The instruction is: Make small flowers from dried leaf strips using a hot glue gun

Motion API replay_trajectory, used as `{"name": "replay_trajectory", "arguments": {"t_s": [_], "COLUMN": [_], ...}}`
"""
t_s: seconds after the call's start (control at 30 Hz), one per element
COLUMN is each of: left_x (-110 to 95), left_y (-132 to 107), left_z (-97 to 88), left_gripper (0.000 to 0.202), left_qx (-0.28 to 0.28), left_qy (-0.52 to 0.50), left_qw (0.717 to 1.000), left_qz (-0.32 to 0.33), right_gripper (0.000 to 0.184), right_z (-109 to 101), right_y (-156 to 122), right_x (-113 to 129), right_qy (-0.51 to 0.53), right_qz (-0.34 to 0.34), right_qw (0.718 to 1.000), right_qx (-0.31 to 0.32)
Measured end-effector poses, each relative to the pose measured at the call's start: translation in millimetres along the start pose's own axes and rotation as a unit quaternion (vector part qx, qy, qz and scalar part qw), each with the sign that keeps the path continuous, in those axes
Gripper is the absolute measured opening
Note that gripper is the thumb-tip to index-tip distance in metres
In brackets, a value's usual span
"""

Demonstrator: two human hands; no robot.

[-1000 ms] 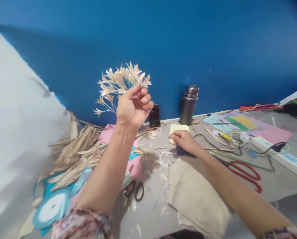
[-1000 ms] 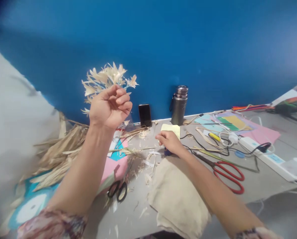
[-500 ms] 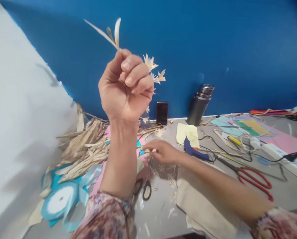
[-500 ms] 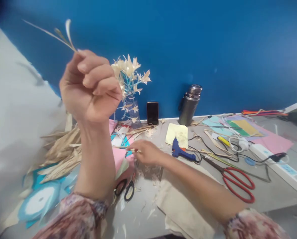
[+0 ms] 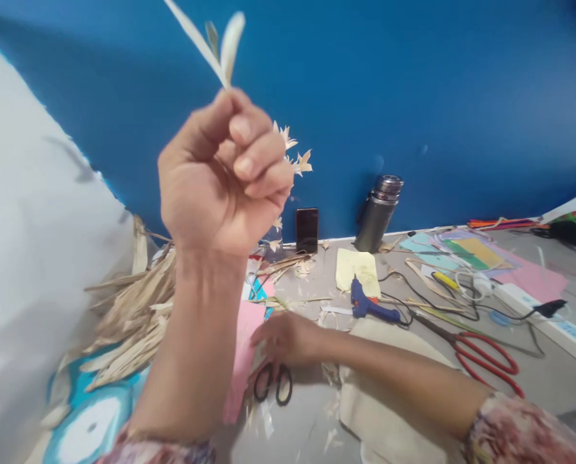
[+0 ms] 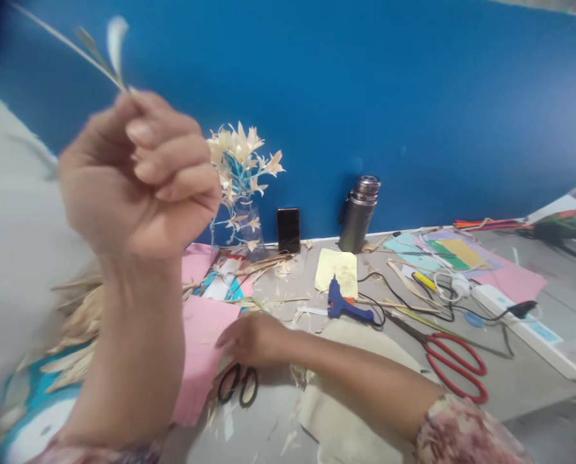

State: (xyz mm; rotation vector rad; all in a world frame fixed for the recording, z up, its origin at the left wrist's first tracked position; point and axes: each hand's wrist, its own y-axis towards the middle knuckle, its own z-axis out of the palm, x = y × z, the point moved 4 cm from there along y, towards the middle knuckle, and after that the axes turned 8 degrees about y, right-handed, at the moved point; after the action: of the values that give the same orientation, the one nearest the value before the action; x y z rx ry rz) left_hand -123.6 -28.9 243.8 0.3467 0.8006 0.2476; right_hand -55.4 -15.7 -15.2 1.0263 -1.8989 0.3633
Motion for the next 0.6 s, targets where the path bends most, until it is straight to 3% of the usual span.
{"name": "replay_trajectory", "arguments": {"t_s": [0.1,0.17,0.27,0.43,0.6], "left_x": [24,44,72,103,121], "left_y": [-15,-31,-61,-98,-110], "left_z": [-28.5,-52.6,-89.3,-133.1,-139.6], "left_gripper": [0.019,0.018,0.018,0.019,0.019], "left_qx": [-0.052,-0.080,-0.125,-0.181,-0.144], "left_qy": [0.019,0.013,0.004,0.013,0.055], "left_qw": [0.994,0.983,0.962,0.943,0.941], "left_qz": [-0.093,-0.164,-0.244,-0.278,-0.301], "right_gripper": [0.020,0.020,0.018,0.015,0.024], "right_z": [-66,-109,-146,-145,-138], "right_y": [13,22,33,43,43], "right_x": [-26,-49,-78,-102,-109], "right_qy": [-0.180,-0.223,-0.260,-0.272,-0.243], "right_qz": [0.097,0.151,0.199,0.225,0.220], "right_qw": [0.977,0.958,0.937,0.928,0.938], "right_qx": [-0.063,-0.097,-0.121,-0.117,-0.114]}}
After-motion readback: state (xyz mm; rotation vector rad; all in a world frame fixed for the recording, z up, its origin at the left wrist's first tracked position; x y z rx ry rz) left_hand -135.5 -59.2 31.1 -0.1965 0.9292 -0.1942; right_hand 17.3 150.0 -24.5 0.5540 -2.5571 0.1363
